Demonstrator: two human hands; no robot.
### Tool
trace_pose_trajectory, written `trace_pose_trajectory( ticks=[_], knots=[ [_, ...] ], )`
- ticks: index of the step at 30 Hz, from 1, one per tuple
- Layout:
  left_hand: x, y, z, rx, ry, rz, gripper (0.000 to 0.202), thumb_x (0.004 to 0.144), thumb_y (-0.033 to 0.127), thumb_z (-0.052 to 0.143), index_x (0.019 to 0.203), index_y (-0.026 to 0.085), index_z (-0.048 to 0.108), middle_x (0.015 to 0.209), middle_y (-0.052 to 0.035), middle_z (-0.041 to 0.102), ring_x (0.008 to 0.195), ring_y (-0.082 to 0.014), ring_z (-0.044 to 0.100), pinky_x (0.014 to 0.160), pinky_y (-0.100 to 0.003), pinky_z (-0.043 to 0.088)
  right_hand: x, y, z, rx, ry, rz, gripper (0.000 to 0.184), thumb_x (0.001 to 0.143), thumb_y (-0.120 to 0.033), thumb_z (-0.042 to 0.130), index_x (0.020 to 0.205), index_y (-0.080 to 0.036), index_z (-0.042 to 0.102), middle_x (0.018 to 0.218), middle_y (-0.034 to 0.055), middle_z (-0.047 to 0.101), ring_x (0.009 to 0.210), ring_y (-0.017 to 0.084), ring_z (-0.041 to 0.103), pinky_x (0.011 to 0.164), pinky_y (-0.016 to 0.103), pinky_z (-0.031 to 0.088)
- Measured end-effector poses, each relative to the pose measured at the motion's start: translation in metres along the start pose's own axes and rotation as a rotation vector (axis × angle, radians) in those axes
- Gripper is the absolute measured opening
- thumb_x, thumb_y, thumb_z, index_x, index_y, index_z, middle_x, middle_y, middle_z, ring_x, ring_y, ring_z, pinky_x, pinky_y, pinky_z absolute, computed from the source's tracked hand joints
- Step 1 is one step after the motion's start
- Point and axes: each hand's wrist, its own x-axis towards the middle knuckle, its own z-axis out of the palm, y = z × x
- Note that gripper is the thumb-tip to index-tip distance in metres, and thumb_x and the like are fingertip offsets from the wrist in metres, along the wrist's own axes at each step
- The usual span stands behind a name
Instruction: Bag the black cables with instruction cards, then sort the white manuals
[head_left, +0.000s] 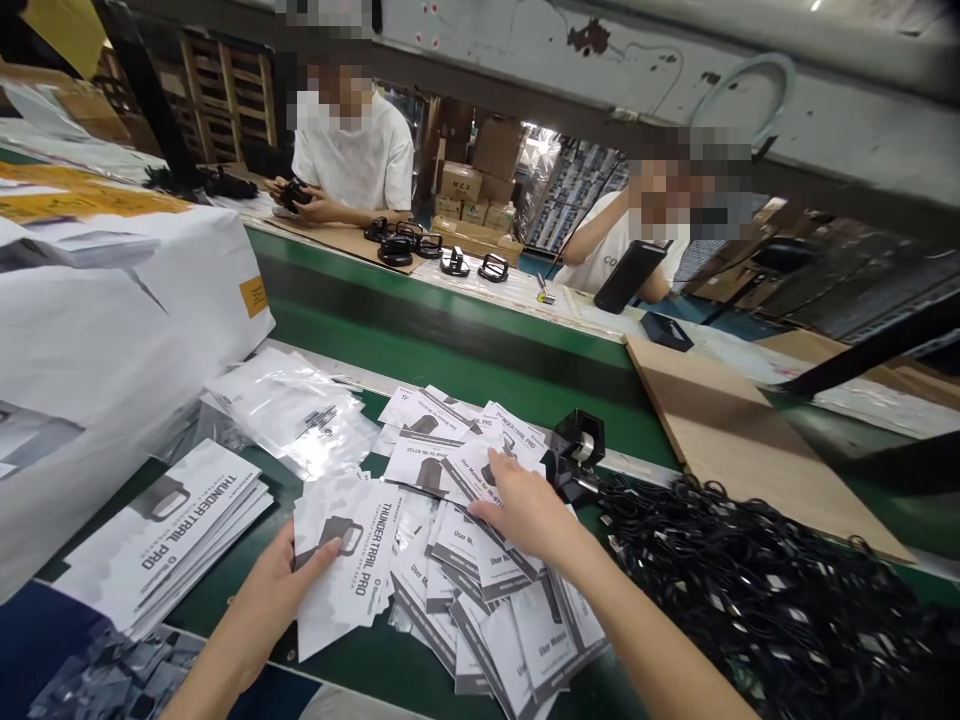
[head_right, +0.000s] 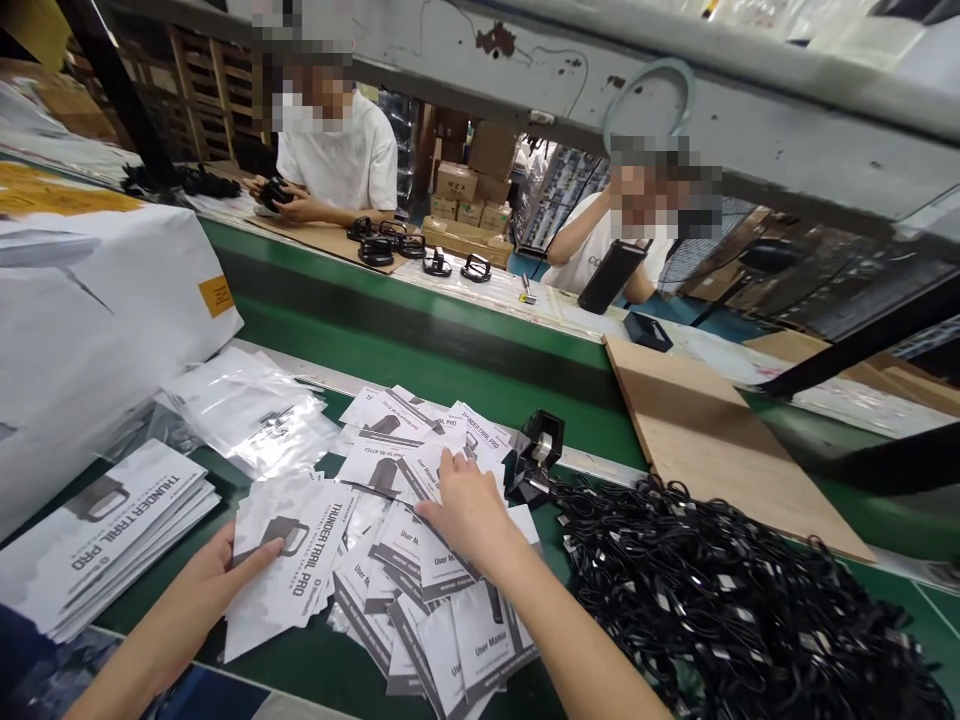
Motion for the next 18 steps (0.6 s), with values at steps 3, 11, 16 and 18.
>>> trace_pose_trajectory(
  ticks=[3, 11, 16, 18],
  knots=[
    [-0.004, 0.0, 0.003, -0.067, 0.012, 0.006, 0.071, 0.074, 0.041, 0.065, 0.134, 0.03, 0.028, 0.124, -0.009, 0.056, 0.097, -0.0286, 0.062, 0.069, -0.035, 0.055, -0.002, -0.01, 0.019, -0.083, -0.045, -0.016, 0.064, 0.083, -0.023, 0.046, 0.138, 0.002, 0.024, 0.136, 0.0269, 0.037, 0.122, 0.036, 0.039, 0.095, 0.047, 0.034],
    [-0.014, -0.001, 0.005, -0.172, 0.003, 0.013, 0.063, 0.08, 0.029, 0.06, 0.135, 0.028, 0.03, 0.116, -0.0086, 0.061, 0.087, -0.0244, 0.066, 0.066, -0.032, 0.055, 0.001, 0.009, 0.003, 0.056, 0.074, -0.05, 0.033, 0.084, -0.012, 0.032, 0.091, -0.013, 0.064, 0.081, 0.0118, 0.068, 0.075, 0.023, 0.063, 0.065, 0.03, 0.043],
    [-0.009, -0.009, 0.002, -0.18, 0.01, 0.043, 0.066, 0.078, 0.033, 0.062, 0.135, 0.028, 0.03, 0.118, -0.0096, 0.06, 0.088, -0.0245, 0.065, 0.067, -0.032, 0.054, 0.01, 0.025, -0.017, 0.544, 0.302, -0.069, 0.027, 0.085, -0.028, 0.039, 0.088, -0.016, 0.063, 0.073, 0.0036, 0.066, 0.069, 0.019, 0.061, 0.059, 0.027, 0.044],
    [-0.009, -0.011, 0.0, -0.187, -0.013, 0.043, 0.065, 0.079, 0.032, 0.061, 0.135, 0.029, 0.03, 0.117, -0.0086, 0.061, 0.088, -0.0234, 0.065, 0.068, -0.031, 0.054, 0.015, 0.025, -0.015, 0.77, 0.253, -0.08, 0.024, 0.081, -0.031, 0.046, 0.086, -0.016, 0.064, 0.067, 0.0019, 0.065, 0.064, 0.018, 0.061, 0.056, 0.026, 0.045]
  ],
)
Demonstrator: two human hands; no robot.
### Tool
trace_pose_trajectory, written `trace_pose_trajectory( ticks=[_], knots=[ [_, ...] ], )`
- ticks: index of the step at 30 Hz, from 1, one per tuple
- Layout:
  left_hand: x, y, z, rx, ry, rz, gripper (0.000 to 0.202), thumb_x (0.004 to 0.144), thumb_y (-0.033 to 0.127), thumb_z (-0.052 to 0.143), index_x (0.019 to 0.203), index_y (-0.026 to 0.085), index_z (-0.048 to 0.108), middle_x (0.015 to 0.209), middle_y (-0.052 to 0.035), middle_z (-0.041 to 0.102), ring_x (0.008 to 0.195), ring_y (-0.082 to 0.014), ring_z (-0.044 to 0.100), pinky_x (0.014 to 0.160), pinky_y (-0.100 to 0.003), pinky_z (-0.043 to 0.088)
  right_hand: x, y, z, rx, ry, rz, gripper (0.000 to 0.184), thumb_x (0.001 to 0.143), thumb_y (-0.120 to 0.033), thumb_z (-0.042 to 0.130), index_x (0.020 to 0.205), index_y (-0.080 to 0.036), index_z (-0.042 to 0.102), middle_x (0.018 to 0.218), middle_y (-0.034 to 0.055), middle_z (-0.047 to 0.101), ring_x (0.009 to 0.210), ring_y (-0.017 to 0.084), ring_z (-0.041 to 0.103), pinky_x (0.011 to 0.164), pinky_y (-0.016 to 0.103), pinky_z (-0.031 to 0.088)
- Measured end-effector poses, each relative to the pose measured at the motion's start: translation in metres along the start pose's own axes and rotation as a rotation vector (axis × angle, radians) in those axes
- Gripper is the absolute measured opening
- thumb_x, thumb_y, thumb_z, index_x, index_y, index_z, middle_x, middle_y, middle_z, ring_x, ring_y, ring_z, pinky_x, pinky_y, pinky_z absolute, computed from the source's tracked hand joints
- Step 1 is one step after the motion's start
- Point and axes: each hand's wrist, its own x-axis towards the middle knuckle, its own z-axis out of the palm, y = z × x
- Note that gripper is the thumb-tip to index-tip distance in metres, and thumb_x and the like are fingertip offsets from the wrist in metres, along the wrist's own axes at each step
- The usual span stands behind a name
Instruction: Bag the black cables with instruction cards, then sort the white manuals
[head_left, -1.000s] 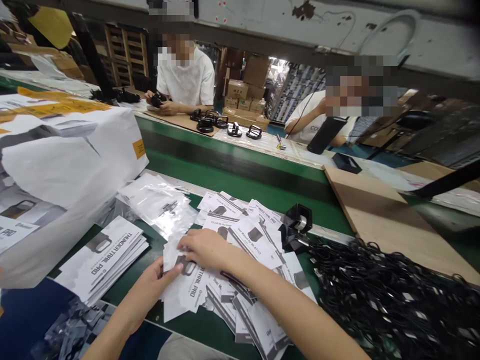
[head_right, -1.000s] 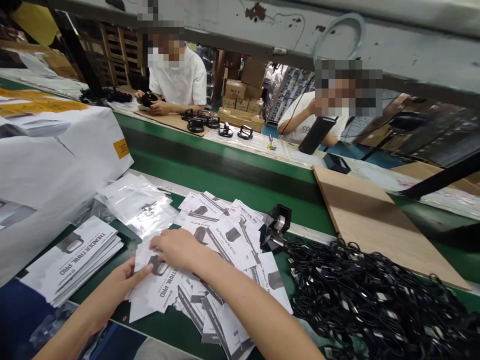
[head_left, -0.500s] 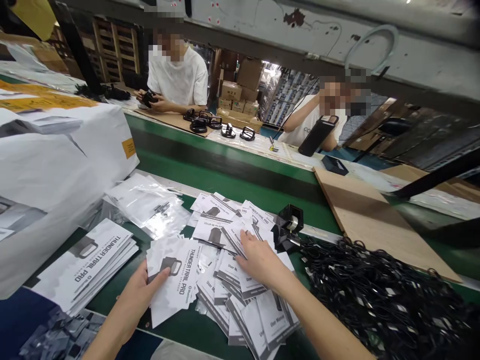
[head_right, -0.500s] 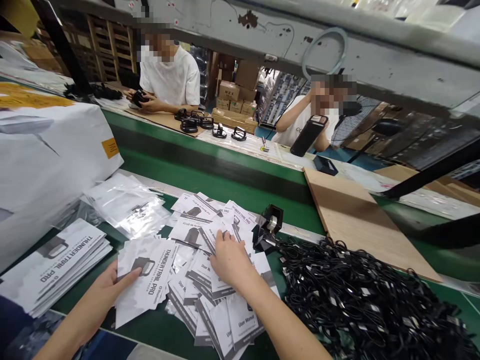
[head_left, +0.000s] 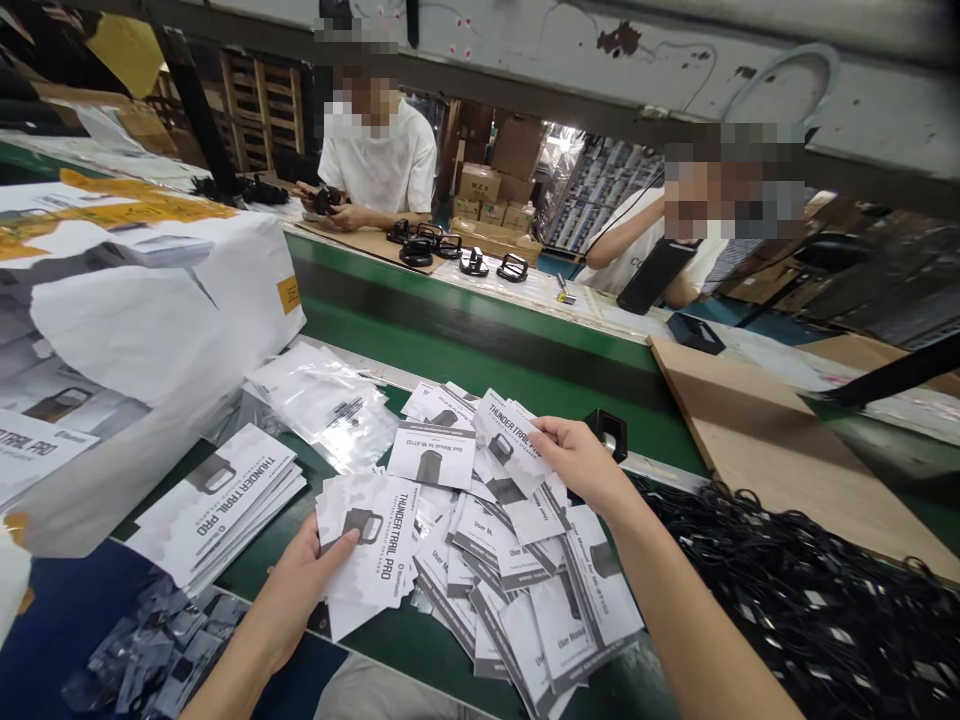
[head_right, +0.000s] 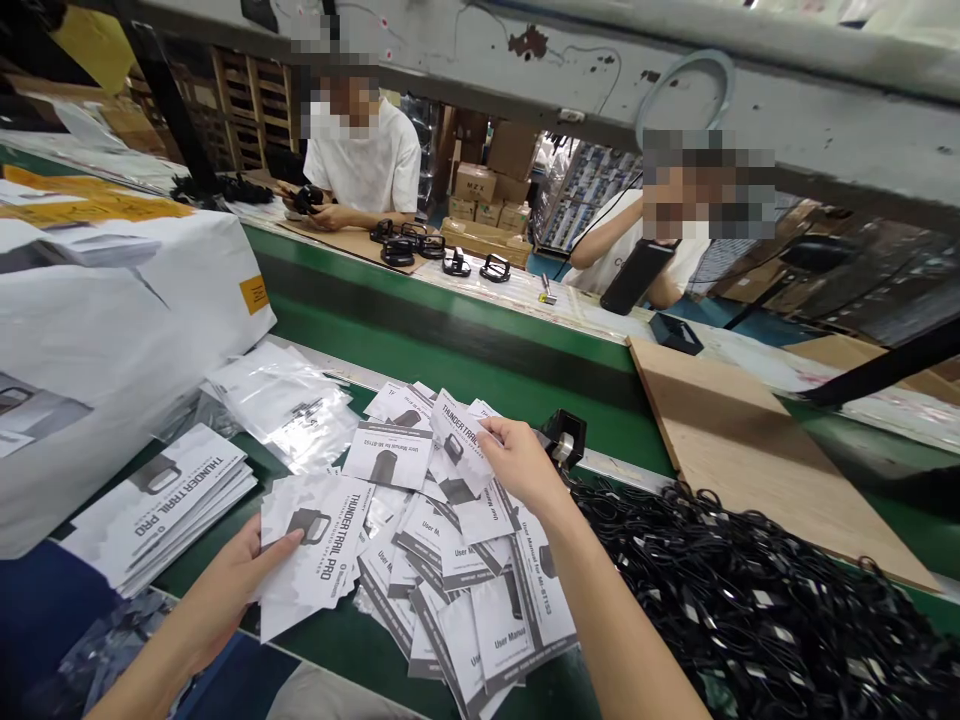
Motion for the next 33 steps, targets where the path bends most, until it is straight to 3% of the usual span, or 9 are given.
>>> trace_pose_trajectory(
  ticks=[3, 8, 12, 14, 17, 23, 26, 29, 33],
  knots=[
    [-0.002, 0.0, -0.001, -0.006, -0.01, -0.004, 0.061, 0.08, 0.03, 0.06, 0.133, 0.03, 0.031, 0.116, -0.0072, 0.061, 0.087, -0.0224, 0.065, 0.067, -0.03, 0.054, 0.006, 0.004, 0.01, 0.236, -0.018, 0.089, 0.022, 0.076, -0.032, 0.054, 0.086, -0.015, 0.063, 0.063, 0.0007, 0.064, 0.057, 0.017, 0.06, 0.054, 0.027, 0.047],
    [-0.007, 0.003, 0.002, -0.002, 0.061, -0.002, 0.051, 0.08, 0.029, 0.06, 0.127, 0.026, 0.039, 0.112, -0.0086, 0.063, 0.085, -0.0231, 0.065, 0.064, -0.03, 0.053, 0.011, 0.005, 0.027, 0.568, 0.333, 0.09, 0.02, 0.072, -0.03, 0.06, 0.087, -0.018, 0.059, 0.076, 0.0018, 0.066, 0.062, 0.015, 0.062, 0.056, 0.025, 0.049],
    [-0.005, 0.002, 0.004, -0.062, 0.129, 0.001, 0.048, 0.081, 0.037, 0.057, 0.126, 0.025, 0.042, 0.114, -0.0087, 0.063, 0.093, -0.0227, 0.063, 0.071, -0.029, 0.052, 0.0, -0.003, 0.067, 0.634, 0.039, 0.297, 0.013, 0.074, -0.025, 0.056, 0.084, -0.017, 0.055, 0.074, 0.0029, 0.065, 0.059, 0.015, 0.061, 0.051, 0.026, 0.049],
    [-0.003, 0.0, 0.005, -0.108, 0.175, -0.008, 0.051, 0.082, 0.048, 0.051, 0.127, 0.025, 0.042, 0.117, -0.0086, 0.061, 0.099, -0.0229, 0.061, 0.075, -0.03, 0.052, -0.009, -0.009, 0.092, 0.551, -0.087, 0.326, 0.016, 0.075, -0.024, 0.056, 0.089, -0.016, 0.055, 0.074, 0.0038, 0.065, 0.059, 0.017, 0.062, 0.052, 0.028, 0.05],
    [-0.001, -0.002, 0.004, -0.097, 0.137, 0.028, 0.053, 0.079, 0.044, 0.057, 0.127, 0.027, 0.042, 0.118, -0.008, 0.061, 0.099, -0.0236, 0.061, 0.077, -0.032, 0.052, -0.019, -0.018, 0.113, 0.214, -0.199, 0.121, 0.021, 0.081, -0.03, 0.05, 0.095, -0.017, 0.057, 0.083, 0.0055, 0.066, 0.072, 0.019, 0.063, 0.064, 0.034, 0.051],
    [-0.002, -0.001, -0.004, -0.017, 0.082, 0.072, 0.054, 0.074, 0.032, 0.067, 0.122, 0.024, 0.043, 0.111, -0.0108, 0.064, 0.087, -0.0249, 0.065, 0.072, -0.035, 0.054, 0.008, -0.018, 0.103, -0.743, -0.231, -0.35, 0.05, 0.08, -0.016, 0.048, 0.129, -0.01, 0.042, 0.139, 0.0197, 0.036, 0.129, 0.031, 0.031, 0.102, 0.05, 0.025],
    [-0.005, 0.003, -0.008, 0.013, 0.098, 0.064, 0.054, 0.075, 0.034, 0.065, 0.122, 0.024, 0.042, 0.109, -0.0112, 0.064, 0.085, -0.0262, 0.066, 0.068, -0.036, 0.054, 0.025, -0.013, 0.1, -0.837, -0.349, -0.359, 0.045, 0.08, -0.017, 0.047, 0.126, -0.013, 0.047, 0.135, 0.0164, 0.044, 0.127, 0.027, 0.036, 0.106, 0.051, 0.015],
    [-0.007, 0.004, -0.008, 0.025, 0.103, 0.055, 0.053, 0.075, 0.037, 0.063, 0.122, 0.024, 0.042, 0.113, -0.0117, 0.063, 0.089, -0.0263, 0.065, 0.069, -0.034, 0.054, 0.03, -0.014, 0.103, -0.834, -0.316, -0.331, 0.033, 0.085, -0.022, 0.044, 0.114, -0.017, 0.056, 0.118, 0.0111, 0.059, 0.109, 0.023, 0.053, 0.105, 0.051, 0.017],
    [-0.002, 0.0, -0.005, 0.164, 0.138, 0.141, 0.054, 0.079, 0.046, 0.055, 0.124, 0.022, 0.039, 0.116, -0.0139, 0.06, 0.093, -0.0283, 0.063, 0.072, -0.038, 0.053, 0.027, -0.021, 0.115, -0.872, -0.23, -0.297, 0.041, 0.083, -0.033, 0.051, 0.12, -0.015, 0.051, 0.113, 0.0143, 0.059, 0.107, 0.029, 0.052, 0.102, 0.058, 0.014]
  ],
)
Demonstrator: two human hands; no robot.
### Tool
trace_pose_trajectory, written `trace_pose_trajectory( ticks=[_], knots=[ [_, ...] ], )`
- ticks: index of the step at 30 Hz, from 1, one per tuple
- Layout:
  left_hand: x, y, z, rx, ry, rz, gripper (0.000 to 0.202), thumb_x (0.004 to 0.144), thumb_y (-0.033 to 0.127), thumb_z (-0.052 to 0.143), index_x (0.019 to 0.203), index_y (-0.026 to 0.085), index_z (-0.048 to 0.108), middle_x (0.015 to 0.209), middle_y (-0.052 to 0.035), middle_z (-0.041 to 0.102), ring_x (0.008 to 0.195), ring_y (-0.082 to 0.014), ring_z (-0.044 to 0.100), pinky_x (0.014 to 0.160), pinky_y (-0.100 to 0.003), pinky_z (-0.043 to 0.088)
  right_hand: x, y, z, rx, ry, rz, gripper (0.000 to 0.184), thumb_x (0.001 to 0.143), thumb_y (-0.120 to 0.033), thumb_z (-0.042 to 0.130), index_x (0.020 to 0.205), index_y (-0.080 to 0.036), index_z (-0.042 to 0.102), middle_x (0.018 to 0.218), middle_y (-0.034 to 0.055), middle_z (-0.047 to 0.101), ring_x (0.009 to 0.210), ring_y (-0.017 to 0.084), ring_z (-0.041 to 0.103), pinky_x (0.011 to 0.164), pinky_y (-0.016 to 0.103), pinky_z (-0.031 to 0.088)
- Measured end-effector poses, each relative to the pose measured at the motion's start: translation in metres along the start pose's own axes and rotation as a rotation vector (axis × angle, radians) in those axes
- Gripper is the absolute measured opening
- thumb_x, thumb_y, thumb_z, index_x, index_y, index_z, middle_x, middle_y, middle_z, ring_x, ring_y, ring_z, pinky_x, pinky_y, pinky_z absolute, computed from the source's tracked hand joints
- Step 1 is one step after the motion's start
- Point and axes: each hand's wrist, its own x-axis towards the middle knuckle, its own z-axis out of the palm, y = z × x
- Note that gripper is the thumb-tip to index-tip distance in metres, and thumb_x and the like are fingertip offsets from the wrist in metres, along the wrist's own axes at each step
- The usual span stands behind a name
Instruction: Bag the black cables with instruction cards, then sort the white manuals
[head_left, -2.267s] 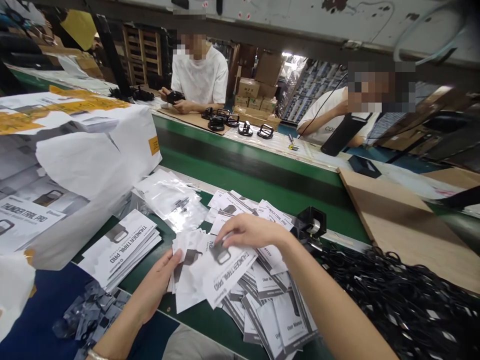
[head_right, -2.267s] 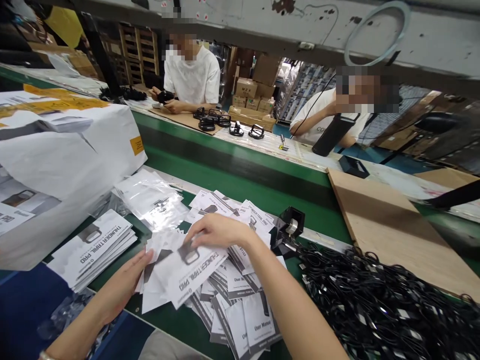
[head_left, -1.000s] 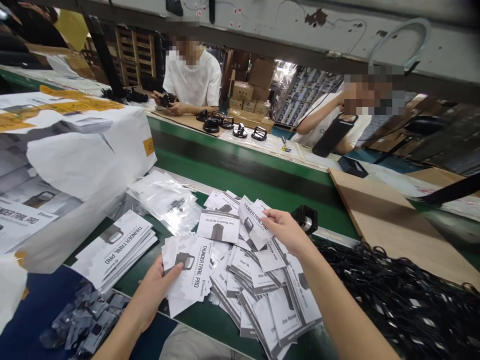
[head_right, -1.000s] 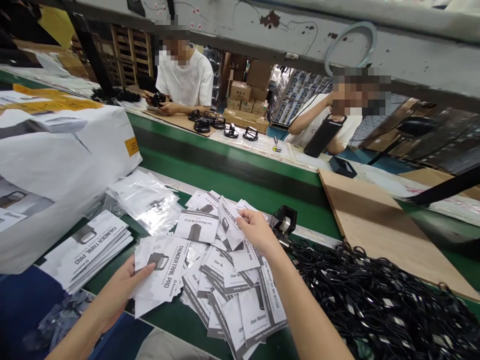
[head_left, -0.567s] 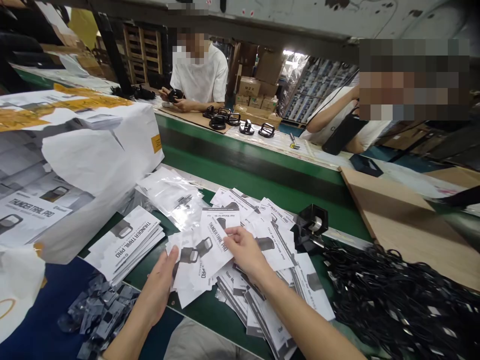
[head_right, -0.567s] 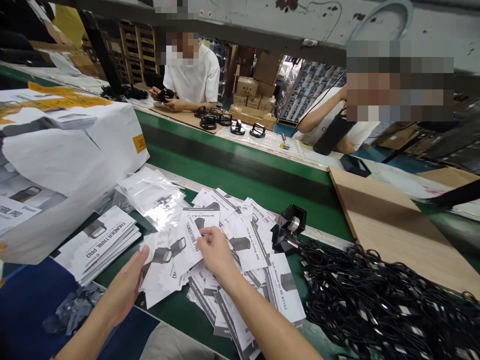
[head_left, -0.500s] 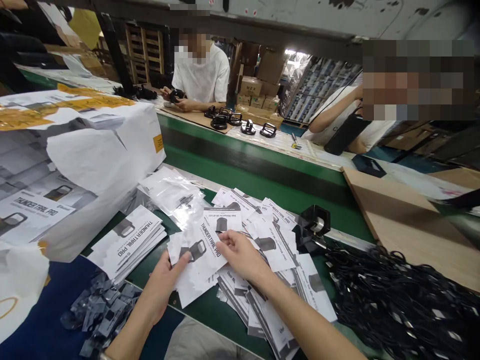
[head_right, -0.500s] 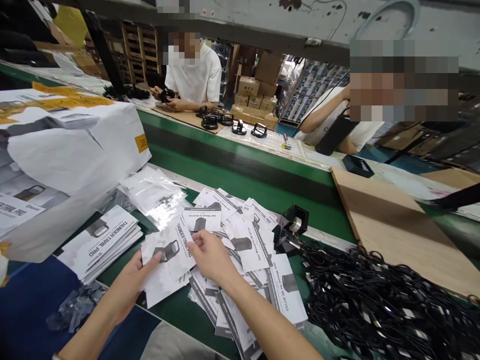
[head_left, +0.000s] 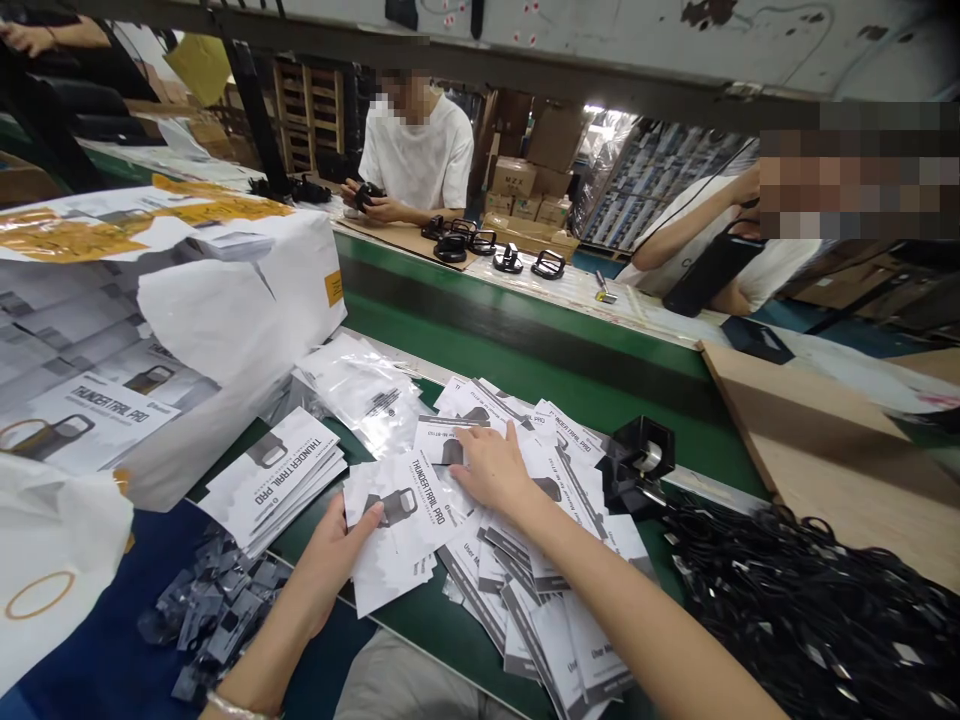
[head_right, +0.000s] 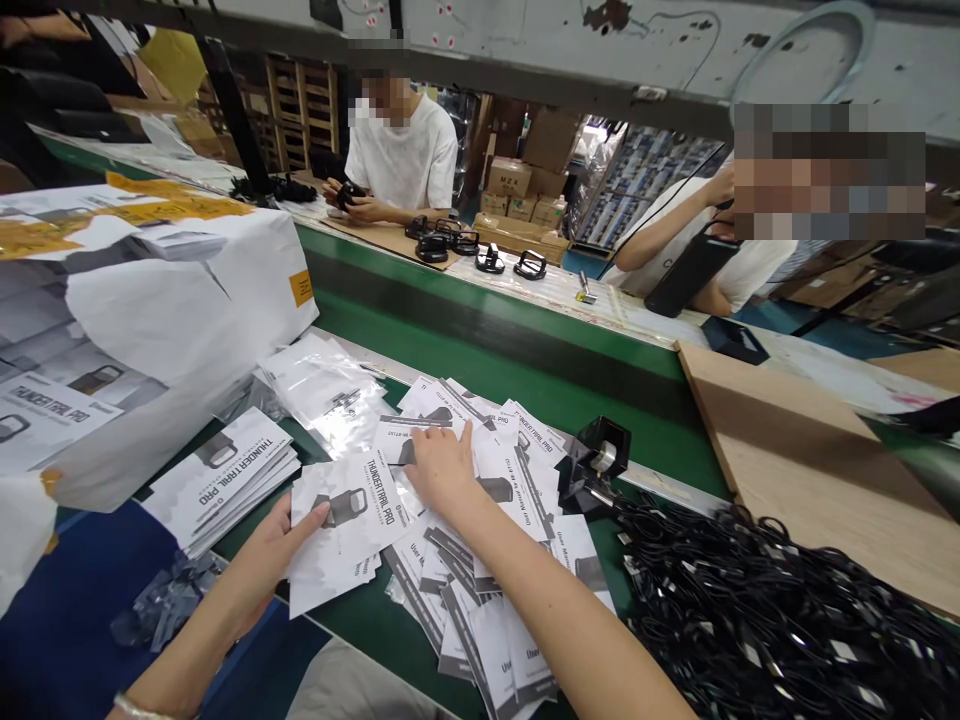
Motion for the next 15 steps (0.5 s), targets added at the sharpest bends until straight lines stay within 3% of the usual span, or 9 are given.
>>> trace_pose_trajectory(
  ticks=[3, 5, 8, 10, 12, 15],
  knots=[
    [0.008, -0.006, 0.004, 0.115, 0.07, 0.109, 0.078, 0.068, 0.047, 0.067, 0.133, 0.021, 0.03, 0.129, -0.016, 0.049, 0.112, -0.0333, 0.052, 0.088, -0.044, 0.045, 0.004, -0.013, 0.007, -0.039, 0.051, 0.021, 0.043, 0.081, -0.036, 0.055, 0.118, -0.014, 0.053, 0.114, 0.0177, 0.055, 0.109, 0.032, 0.048, 0.102, 0.058, 0.01],
    [0.013, -0.008, 0.004, 0.16, 0.106, 0.166, 0.098, 0.06, 0.043, 0.075, 0.139, 0.022, 0.02, 0.141, -0.0146, 0.035, 0.127, -0.0334, 0.035, 0.103, -0.045, 0.03, 0.007, -0.019, 0.012, -0.053, 0.072, 0.035, 0.035, 0.083, -0.035, 0.053, 0.11, -0.013, 0.058, 0.11, 0.0181, 0.056, 0.106, 0.032, 0.05, 0.1, 0.059, 0.011],
    [0.015, -0.009, 0.0, 0.184, 0.119, 0.211, 0.103, 0.06, 0.04, 0.075, 0.142, 0.021, 0.015, 0.146, -0.0127, 0.027, 0.133, -0.0309, 0.023, 0.109, -0.042, 0.016, 0.013, -0.019, 0.014, -0.062, 0.086, 0.02, 0.027, 0.085, -0.031, 0.05, 0.098, -0.011, 0.063, 0.102, 0.0175, 0.06, 0.097, 0.032, 0.055, 0.098, 0.061, 0.013],
    [0.012, -0.007, -0.006, 0.169, 0.094, 0.209, 0.096, 0.063, 0.039, 0.073, 0.14, 0.02, 0.019, 0.145, -0.0129, 0.029, 0.132, -0.0301, 0.028, 0.108, -0.04, 0.022, 0.016, -0.015, 0.007, -0.062, 0.098, -0.008, 0.022, 0.087, -0.021, 0.044, 0.092, -0.012, 0.063, 0.092, 0.0146, 0.063, 0.088, 0.027, 0.058, 0.099, 0.058, 0.014],
    [0.008, -0.005, -0.013, 0.144, 0.042, 0.192, 0.085, 0.067, 0.041, 0.069, 0.138, 0.02, 0.027, 0.141, -0.0137, 0.038, 0.125, -0.0299, 0.04, 0.101, -0.039, 0.034, 0.018, -0.008, -0.007, -0.054, 0.134, -0.025, 0.028, 0.089, -0.011, 0.034, 0.095, -0.012, 0.061, 0.088, 0.013, 0.064, 0.083, 0.024, 0.059, 0.099, 0.054, 0.016],
    [0.001, 0.002, -0.023, 0.026, -0.074, 0.071, 0.07, 0.075, 0.041, 0.062, 0.135, 0.023, 0.031, 0.126, -0.012, 0.055, 0.106, -0.0267, 0.058, 0.082, -0.035, 0.049, 0.019, -0.003, -0.032, -0.019, 0.153, -0.127, 0.034, 0.093, -0.014, 0.026, 0.102, -0.015, 0.06, 0.096, 0.0107, 0.063, 0.086, 0.02, 0.057, 0.093, 0.043, 0.029]
  ],
)
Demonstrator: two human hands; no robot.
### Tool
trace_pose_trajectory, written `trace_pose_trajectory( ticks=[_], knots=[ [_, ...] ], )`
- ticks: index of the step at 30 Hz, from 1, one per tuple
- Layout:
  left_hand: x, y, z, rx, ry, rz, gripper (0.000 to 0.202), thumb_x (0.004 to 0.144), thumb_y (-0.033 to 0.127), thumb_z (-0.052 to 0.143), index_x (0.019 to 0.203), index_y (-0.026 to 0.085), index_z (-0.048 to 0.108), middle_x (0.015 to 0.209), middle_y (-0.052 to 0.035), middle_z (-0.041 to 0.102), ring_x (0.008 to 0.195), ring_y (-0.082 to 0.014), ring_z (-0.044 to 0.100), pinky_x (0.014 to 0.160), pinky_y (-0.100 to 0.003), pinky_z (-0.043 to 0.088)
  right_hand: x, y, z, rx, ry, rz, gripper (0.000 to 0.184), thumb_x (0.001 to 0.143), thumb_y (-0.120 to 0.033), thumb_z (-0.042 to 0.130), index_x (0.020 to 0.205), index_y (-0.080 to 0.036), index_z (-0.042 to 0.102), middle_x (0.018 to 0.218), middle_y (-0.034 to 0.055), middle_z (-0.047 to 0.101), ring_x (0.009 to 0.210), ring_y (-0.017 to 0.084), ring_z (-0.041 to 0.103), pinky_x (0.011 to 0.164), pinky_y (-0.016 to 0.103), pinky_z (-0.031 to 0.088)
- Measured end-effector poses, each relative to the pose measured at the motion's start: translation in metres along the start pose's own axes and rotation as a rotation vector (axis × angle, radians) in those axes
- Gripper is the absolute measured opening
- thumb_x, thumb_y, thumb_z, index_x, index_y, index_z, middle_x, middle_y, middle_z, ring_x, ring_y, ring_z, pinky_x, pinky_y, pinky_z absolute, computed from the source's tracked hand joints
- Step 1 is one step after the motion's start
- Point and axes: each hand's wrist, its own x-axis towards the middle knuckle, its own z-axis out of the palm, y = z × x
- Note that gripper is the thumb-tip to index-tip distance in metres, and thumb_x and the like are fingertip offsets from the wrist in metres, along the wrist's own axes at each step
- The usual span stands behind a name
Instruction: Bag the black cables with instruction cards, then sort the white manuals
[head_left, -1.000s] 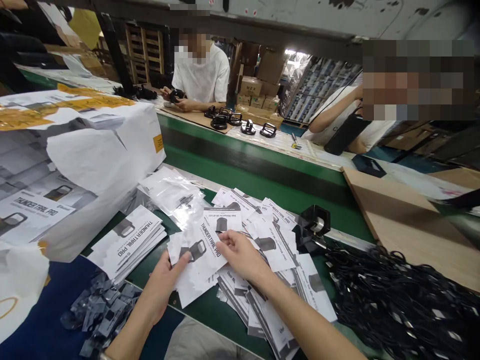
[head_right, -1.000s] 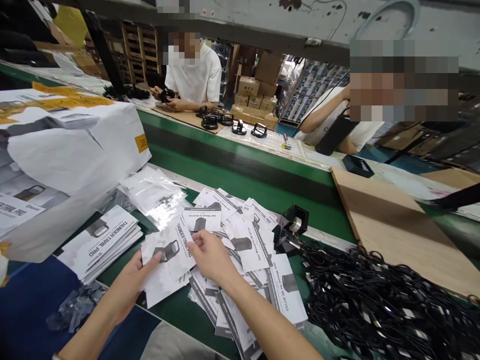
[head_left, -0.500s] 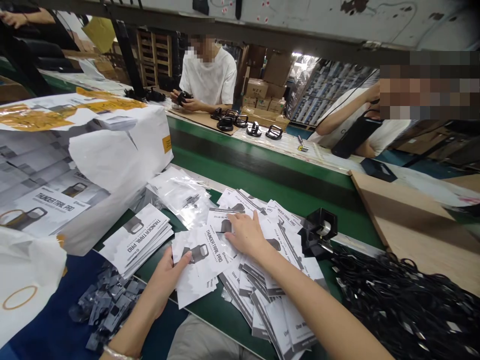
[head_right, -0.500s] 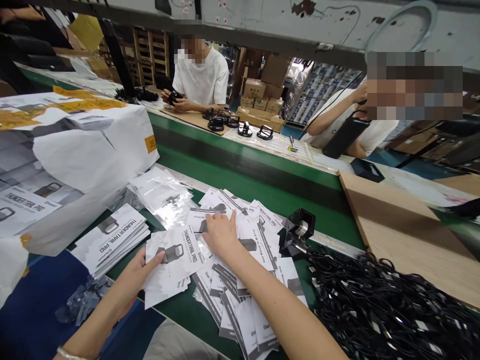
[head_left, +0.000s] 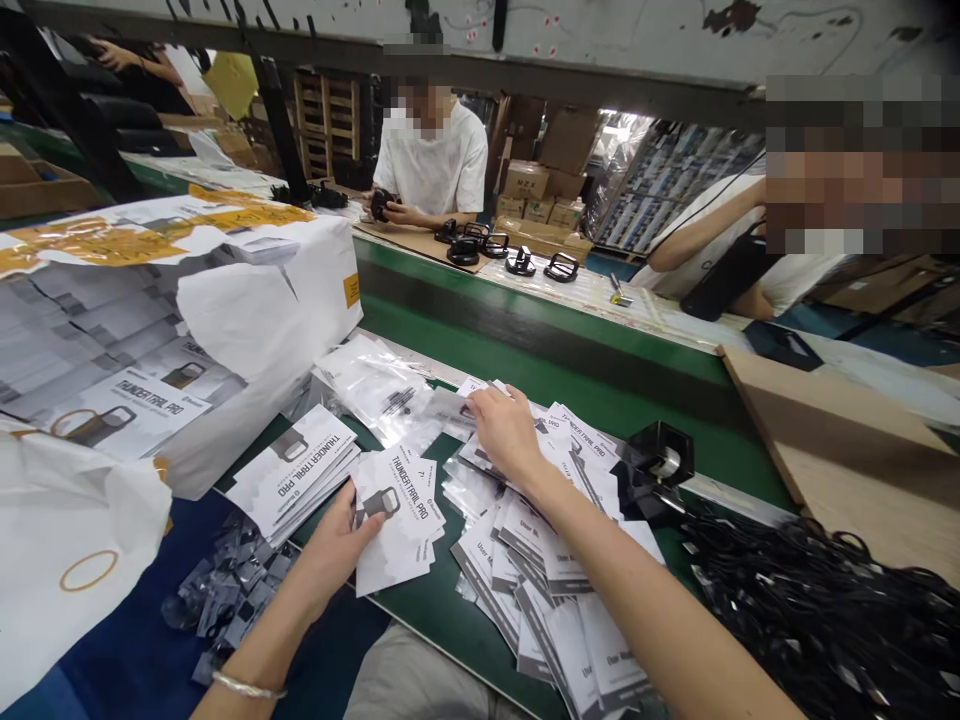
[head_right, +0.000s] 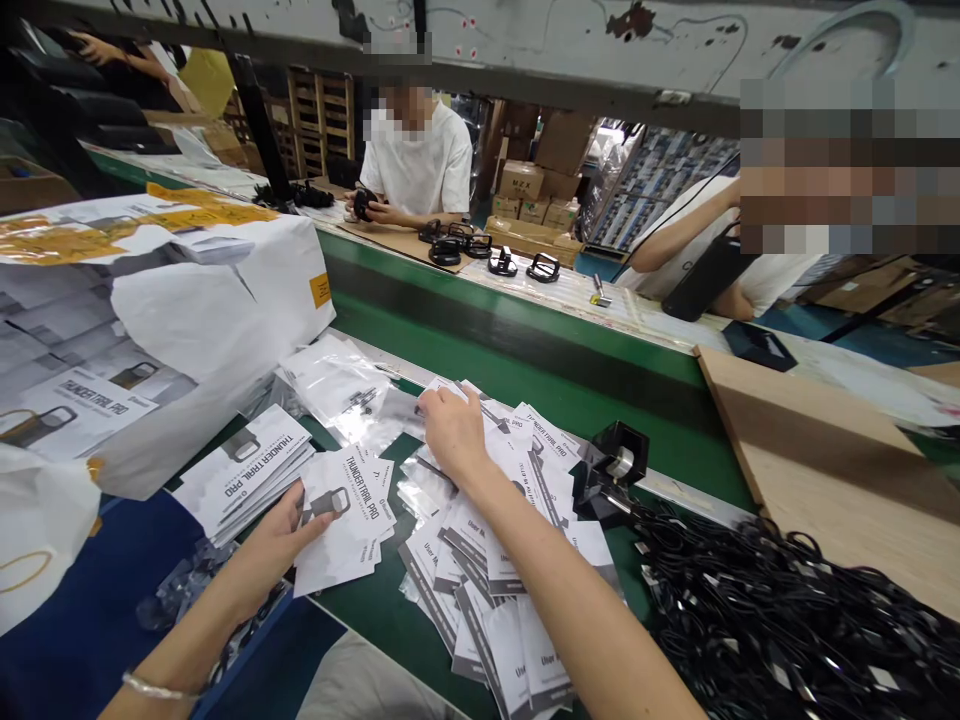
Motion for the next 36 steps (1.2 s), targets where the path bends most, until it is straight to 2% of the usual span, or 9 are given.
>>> trace_pose_trajectory(
  ticks=[4, 8, 11, 13, 17, 21, 27, 31, 36],
  knots=[
    [-0.002, 0.006, -0.004, -0.114, -0.022, -0.169, 0.058, 0.081, 0.053, 0.047, 0.13, 0.025, 0.039, 0.107, -0.0085, 0.067, 0.088, -0.023, 0.065, 0.065, -0.03, 0.051, -0.002, -0.018, -0.004, 0.07, -0.159, -0.408, 0.016, 0.087, -0.029, 0.051, 0.083, -0.025, 0.066, 0.079, -0.0013, 0.064, 0.072, 0.014, 0.056, 0.069, 0.025, 0.039],
    [0.005, 0.001, 0.001, 0.023, -0.093, 0.087, 0.059, 0.071, 0.046, 0.064, 0.121, 0.019, 0.047, 0.102, -0.0086, 0.067, 0.095, -0.0259, 0.062, 0.074, -0.033, 0.05, -0.004, -0.043, 0.02, 0.023, -0.067, -0.75, 0.014, 0.085, -0.027, 0.055, 0.08, -0.02, 0.066, 0.083, 0.0058, 0.065, 0.089, 0.021, 0.053, 0.08, 0.033, 0.037],
    [0.005, 0.001, 0.001, 0.106, -0.119, 0.21, 0.053, 0.066, 0.036, 0.07, 0.112, 0.016, 0.054, 0.101, -0.008, 0.066, 0.097, -0.0274, 0.059, 0.08, -0.034, 0.048, -0.004, -0.039, 0.02, 0.195, 0.079, -0.608, 0.052, 0.073, -0.043, 0.067, 0.114, -0.014, 0.054, 0.119, 0.0168, 0.053, 0.113, 0.028, 0.043, 0.093, 0.041, 0.032],
    [0.0, 0.009, -0.001, 0.201, -0.075, 0.28, 0.043, 0.067, 0.033, 0.069, 0.106, 0.019, 0.06, 0.103, -0.0062, 0.065, 0.1, -0.0274, 0.058, 0.083, -0.033, 0.046, -0.006, -0.027, 0.013, 0.375, 0.031, -0.505, 0.068, 0.068, -0.044, 0.07, 0.124, -0.014, 0.045, 0.125, 0.0174, 0.05, 0.114, 0.029, 0.044, 0.093, 0.041, 0.035],
    [-0.02, 0.033, -0.009, 0.455, 0.186, 0.526, 0.048, 0.066, 0.03, 0.069, 0.113, 0.029, 0.059, 0.092, -0.0026, 0.064, 0.087, -0.0237, 0.059, 0.079, -0.029, 0.045, -0.02, -0.011, 0.015, 0.818, -0.069, -0.231, 0.012, 0.082, -0.029, 0.057, 0.087, -0.019, 0.058, 0.086, 0.0028, 0.065, 0.081, 0.017, 0.061, 0.074, 0.03, 0.046],
    [-0.021, 0.027, -0.01, 0.207, 0.387, 0.663, 0.07, 0.064, 0.028, 0.072, 0.126, 0.029, 0.039, 0.086, 0.0003, 0.06, 0.085, -0.0197, 0.058, 0.082, -0.027, 0.046, -0.037, -0.01, 0.038, 1.145, 0.012, -0.005, 0.015, 0.079, -0.032, 0.059, 0.079, -0.018, 0.054, 0.083, 0.0026, 0.064, 0.078, 0.017, 0.061, 0.07, 0.03, 0.049],
    [0.003, -0.014, 0.005, 0.106, 0.24, 0.532, 0.054, 0.073, 0.029, 0.064, 0.12, 0.023, 0.038, 0.085, -0.0001, 0.057, 0.089, -0.0179, 0.058, 0.09, -0.031, 0.042, -0.047, -0.008, 0.04, 1.003, -0.059, -0.071, 0.036, 0.072, -0.025, 0.065, 0.105, -0.022, 0.051, 0.1, 0.0025, 0.061, 0.091, 0.017, 0.058, 0.08, 0.032, 0.046],
    [0.01, -0.024, 0.009, 0.062, 0.262, 0.513, 0.066, 0.072, 0.033, 0.066, 0.127, 0.025, 0.031, 0.102, -0.0039, 0.054, 0.095, -0.0187, 0.057, 0.086, -0.031, 0.045, -0.046, -0.006, 0.041, 0.858, -0.06, -0.015, 0.012, 0.082, -0.023, 0.052, 0.092, -0.02, 0.056, 0.092, 0.0032, 0.062, 0.085, 0.018, 0.058, 0.075, 0.033, 0.046],
    [0.005, -0.028, 0.005, 0.106, 0.271, 0.491, 0.021, 0.074, 0.036, 0.063, 0.087, 0.021, 0.057, 0.088, -0.0036, 0.06, 0.087, -0.0204, 0.058, 0.083, -0.031, 0.045, -0.051, -0.015, 0.032, 0.87, 0.073, -0.14, 0.045, 0.078, -0.029, 0.062, 0.119, -0.023, 0.044, 0.116, 0.0069, 0.053, 0.099, 0.019, 0.056, 0.083, 0.033, 0.045]
  ],
)
